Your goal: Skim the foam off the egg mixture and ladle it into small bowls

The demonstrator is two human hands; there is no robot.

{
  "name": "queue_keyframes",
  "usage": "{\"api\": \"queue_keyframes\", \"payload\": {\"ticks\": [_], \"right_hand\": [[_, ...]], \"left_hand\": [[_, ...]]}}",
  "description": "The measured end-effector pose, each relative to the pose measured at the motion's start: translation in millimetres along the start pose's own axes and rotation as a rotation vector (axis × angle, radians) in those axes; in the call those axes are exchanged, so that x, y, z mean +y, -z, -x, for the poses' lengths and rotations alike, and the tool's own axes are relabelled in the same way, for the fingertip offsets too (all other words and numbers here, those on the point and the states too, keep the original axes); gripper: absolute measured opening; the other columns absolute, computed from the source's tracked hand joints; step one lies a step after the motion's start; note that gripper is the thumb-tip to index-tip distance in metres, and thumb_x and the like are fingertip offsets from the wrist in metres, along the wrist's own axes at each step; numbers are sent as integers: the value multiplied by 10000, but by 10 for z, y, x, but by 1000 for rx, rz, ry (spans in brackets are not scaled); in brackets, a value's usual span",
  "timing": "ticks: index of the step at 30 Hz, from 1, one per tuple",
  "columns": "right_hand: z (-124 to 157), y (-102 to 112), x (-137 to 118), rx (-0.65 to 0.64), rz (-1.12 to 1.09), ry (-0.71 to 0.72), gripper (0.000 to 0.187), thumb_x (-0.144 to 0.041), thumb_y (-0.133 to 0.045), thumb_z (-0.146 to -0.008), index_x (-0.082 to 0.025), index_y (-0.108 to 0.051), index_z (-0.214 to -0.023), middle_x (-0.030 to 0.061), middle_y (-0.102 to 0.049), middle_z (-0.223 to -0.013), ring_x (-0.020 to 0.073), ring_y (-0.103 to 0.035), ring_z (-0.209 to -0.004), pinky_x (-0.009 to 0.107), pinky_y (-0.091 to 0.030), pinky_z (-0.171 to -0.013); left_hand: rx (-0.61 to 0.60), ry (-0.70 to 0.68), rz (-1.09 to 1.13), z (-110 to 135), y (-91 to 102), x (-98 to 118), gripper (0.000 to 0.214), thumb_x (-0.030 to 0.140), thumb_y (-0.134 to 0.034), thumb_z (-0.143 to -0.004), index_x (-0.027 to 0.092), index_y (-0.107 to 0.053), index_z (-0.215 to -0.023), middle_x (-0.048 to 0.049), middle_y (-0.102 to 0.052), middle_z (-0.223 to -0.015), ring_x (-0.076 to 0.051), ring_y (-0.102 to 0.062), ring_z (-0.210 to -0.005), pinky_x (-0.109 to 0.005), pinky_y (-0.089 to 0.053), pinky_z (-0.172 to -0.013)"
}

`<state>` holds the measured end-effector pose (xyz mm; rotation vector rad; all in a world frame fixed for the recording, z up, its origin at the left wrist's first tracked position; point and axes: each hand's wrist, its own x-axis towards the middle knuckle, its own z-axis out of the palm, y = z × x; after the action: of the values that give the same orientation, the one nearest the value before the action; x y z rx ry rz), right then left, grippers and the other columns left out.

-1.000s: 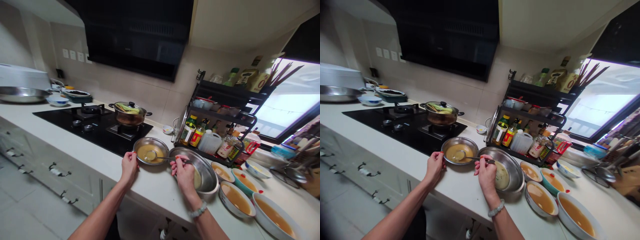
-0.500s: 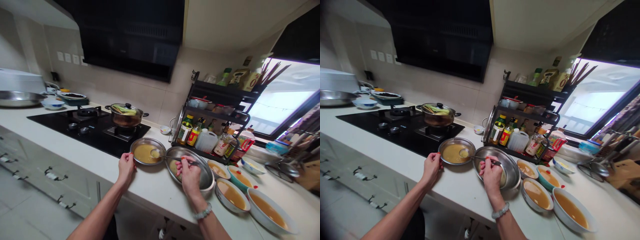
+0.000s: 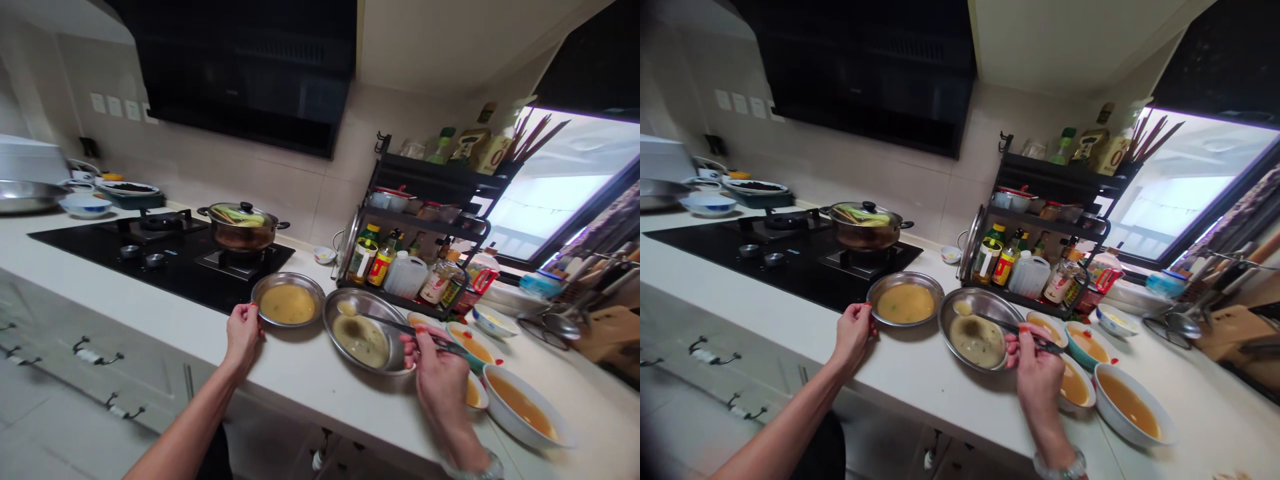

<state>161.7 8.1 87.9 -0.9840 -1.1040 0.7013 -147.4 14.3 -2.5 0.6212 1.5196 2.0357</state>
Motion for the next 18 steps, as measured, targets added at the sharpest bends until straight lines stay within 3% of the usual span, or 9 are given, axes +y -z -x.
{"api": "queue_keyframes", "payload": {"ticks": [3,6,9,11,15,18], "right_hand": [[52,192,66,-54,180,107,421,-546,-689,-735,-165,-626,-903,12,-627,-565,136,-524,-377,251,-438,-340],[117,314,112,-159,324,278,326,-465,-650,-796,-174,-672,-940,53,-667,-655,162,-590,-462,272,-496,-399],[167,330,81,-251,418,544,180,-343,-631,-812,-213,-705,-911,79,-702,-774,199,-664,-646,329,-573,-598],[203,265,41,-264,420,635,147,-279,-614,-820,-228,-706,-922,73,-703,-792,199,-668,-680,336,-575,-639],[299,-48,35,-270,236,492,189,-246,-561,-870,-227,-666,-1027,52,-676,-800,132,-579,-478,266,-509,-430],[353,-381,111,-345,127,339,193,-298,-553,-883,-214,-662,-1018,39,-655,-753,124,-559,-451,254,-492,-404]], "left_hand": [[9,8,12,-9,0,-14,210,402,-559,-762,207,-482,-773,88,-447,-477,-90,-415,-370,-203,-345,-360],[17,-1,11,-40,3,-56,212,400,-569,-759,206,-487,-781,91,-449,-487,-86,-413,-373,-205,-356,-372],[19,0,5,-56,5,-77,200,391,-565,-761,207,-489,-788,89,-456,-491,-89,-415,-377,-207,-355,-372],[17,1,6,-47,3,-62,189,379,-562,-758,206,-490,-787,86,-461,-493,-90,-416,-380,-207,-353,-372],[18,11,5,-12,-7,-11,182,373,-562,-755,208,-488,-774,84,-463,-496,-91,-418,-388,-205,-351,-375],[20,12,7,0,-15,8,187,381,-559,-757,211,-482,-765,85,-460,-495,-88,-413,-385,-201,-345,-373]]}}
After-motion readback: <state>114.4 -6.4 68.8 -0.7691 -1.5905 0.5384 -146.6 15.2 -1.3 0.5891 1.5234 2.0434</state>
